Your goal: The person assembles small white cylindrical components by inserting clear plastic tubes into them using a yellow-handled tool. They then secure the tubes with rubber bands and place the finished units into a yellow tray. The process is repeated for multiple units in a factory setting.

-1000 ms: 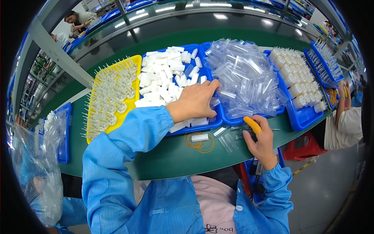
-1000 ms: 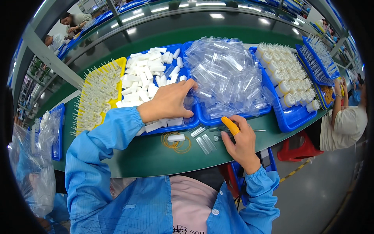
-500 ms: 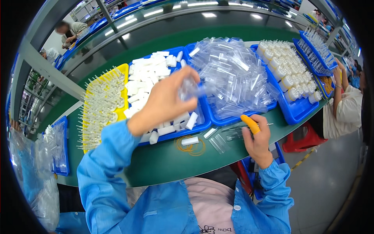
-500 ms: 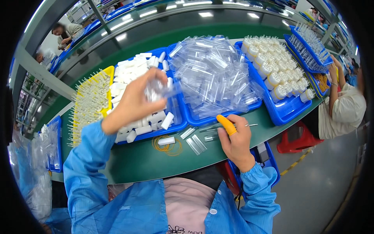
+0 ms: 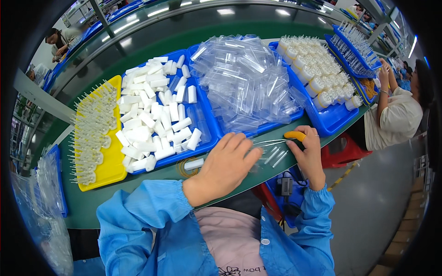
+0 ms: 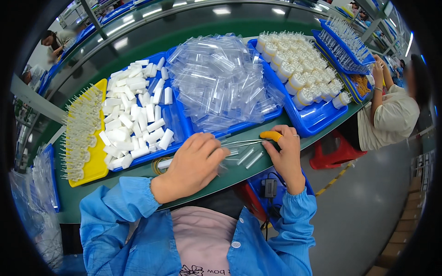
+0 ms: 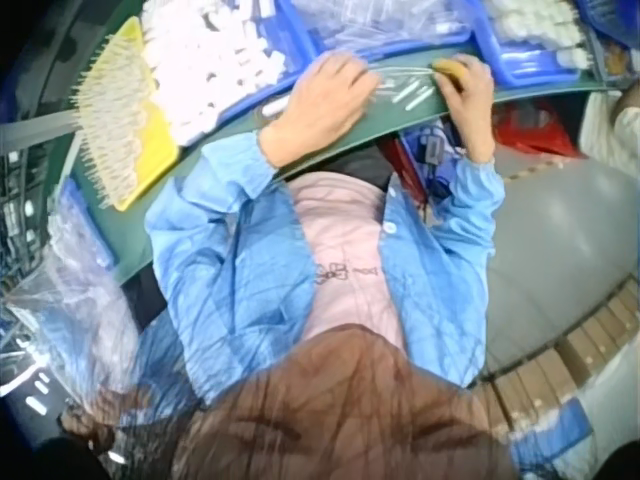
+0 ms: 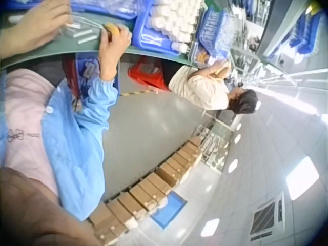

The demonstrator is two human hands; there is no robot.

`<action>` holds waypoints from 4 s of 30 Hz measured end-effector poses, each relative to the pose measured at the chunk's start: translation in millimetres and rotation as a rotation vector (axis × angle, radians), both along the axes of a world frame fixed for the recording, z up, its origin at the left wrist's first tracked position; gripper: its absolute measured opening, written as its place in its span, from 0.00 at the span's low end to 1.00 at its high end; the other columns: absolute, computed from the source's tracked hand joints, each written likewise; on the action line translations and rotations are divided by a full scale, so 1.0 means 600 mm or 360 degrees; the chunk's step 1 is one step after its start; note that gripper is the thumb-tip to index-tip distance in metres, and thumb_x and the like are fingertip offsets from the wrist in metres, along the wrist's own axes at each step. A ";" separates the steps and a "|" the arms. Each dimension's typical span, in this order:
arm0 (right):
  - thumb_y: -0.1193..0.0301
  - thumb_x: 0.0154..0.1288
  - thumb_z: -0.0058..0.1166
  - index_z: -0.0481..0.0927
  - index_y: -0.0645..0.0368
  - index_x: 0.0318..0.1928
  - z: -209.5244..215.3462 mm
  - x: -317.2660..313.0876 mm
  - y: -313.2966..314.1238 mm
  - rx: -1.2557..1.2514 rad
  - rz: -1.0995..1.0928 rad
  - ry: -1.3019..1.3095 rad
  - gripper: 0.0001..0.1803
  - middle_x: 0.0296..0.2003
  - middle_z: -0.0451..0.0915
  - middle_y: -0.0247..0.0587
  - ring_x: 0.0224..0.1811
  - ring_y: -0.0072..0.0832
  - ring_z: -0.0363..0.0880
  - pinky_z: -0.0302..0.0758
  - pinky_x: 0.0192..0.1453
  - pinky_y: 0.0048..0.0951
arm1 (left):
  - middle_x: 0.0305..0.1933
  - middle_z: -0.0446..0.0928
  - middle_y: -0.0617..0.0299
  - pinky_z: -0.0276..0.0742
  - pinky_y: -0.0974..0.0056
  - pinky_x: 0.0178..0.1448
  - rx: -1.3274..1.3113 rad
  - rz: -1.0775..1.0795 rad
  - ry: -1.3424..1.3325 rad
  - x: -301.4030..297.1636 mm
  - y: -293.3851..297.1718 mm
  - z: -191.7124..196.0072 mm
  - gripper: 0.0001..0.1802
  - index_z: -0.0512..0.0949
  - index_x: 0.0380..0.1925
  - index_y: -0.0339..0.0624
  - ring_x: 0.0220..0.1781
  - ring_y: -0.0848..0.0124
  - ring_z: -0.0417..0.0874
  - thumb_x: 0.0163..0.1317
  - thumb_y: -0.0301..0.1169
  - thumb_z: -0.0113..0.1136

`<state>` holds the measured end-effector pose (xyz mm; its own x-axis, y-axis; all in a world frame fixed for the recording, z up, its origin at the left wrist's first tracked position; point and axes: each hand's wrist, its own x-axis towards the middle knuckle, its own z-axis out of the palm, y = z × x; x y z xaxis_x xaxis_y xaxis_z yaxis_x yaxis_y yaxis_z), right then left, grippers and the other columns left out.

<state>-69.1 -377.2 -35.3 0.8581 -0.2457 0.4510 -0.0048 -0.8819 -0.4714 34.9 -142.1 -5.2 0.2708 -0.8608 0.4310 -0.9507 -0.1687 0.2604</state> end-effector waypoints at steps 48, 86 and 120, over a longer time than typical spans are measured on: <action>0.78 0.62 0.52 0.75 0.62 0.41 -0.005 0.009 0.228 0.2178 0.1656 0.0643 0.06 0.70 0.50 0.52 0.70 0.44 0.56 0.56 0.69 0.41 | 0.38 0.79 0.57 0.73 0.58 0.47 -0.0322 0.0118 -0.0088 0.197 0.048 0.135 0.15 0.78 0.43 0.43 0.42 0.59 0.78 0.54 0.27 0.61; 0.70 0.40 0.69 0.86 0.49 0.29 0.006 -0.004 0.202 -0.0204 0.0414 0.0007 0.10 0.29 0.70 0.31 0.33 0.32 0.66 0.59 0.37 0.35 | 0.29 0.75 0.55 0.70 0.57 0.42 0.0464 0.0152 0.0416 0.149 0.141 0.044 0.16 0.79 0.31 0.41 0.35 0.59 0.76 0.55 0.43 0.62; 0.81 0.44 0.58 0.76 0.64 0.31 0.072 0.219 0.310 -0.0573 0.0435 0.0568 0.10 0.25 0.81 0.50 0.29 0.43 0.83 0.78 0.31 0.41 | 0.41 0.83 0.59 0.78 0.62 0.47 0.1119 0.1184 0.0259 0.389 0.046 0.073 0.26 0.84 0.37 0.45 0.46 0.63 0.83 0.35 0.42 0.76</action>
